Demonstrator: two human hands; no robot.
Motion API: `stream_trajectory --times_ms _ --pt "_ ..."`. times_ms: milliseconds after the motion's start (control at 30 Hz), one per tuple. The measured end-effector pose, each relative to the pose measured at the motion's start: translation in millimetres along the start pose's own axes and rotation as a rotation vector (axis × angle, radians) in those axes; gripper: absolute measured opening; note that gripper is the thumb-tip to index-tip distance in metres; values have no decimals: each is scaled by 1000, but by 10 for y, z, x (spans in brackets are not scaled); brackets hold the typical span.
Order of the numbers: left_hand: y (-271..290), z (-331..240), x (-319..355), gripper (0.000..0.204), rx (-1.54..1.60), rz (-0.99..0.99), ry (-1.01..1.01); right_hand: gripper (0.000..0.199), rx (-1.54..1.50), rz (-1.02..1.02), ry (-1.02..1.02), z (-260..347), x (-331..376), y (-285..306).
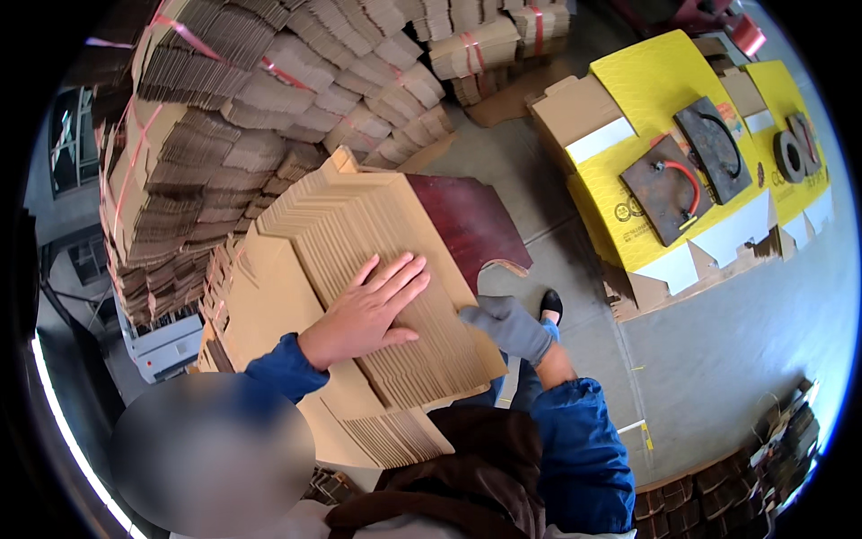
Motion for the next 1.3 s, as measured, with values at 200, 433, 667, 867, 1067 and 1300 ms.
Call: stream_trajectory --times_ms 200,433,667,867,1067,1300 --pt "-38 19 -26 89 -6 -13 8 36 -39 -44 -123 123 82 10" --pt "-32 36 34 86 3 -21 -9 43 59 -33 -231 300 60 16" --pt "-20 39 164 86 -20 12 27 43 33 6 -252 292 20 17" --pt "-18 33 192 85 -41 57 46 39 72 -58 -101 259 11 -7" --pt "-61 55 296 88 -44 41 54 32 113 -64 12 202 25 12" --pt "-99 101 438 89 2 0 70 32 -20 -33 -199 365 32 3"
Point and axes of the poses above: each hand's wrist, its own x-axis away from the middle knuckle, its own y-axis out of the back of the hand, z = x × y, the point moved 3 cm from there along -x, towards the middle knuckle, and after that the axes turned 12 degrees about -z, right-handed, at the moved point
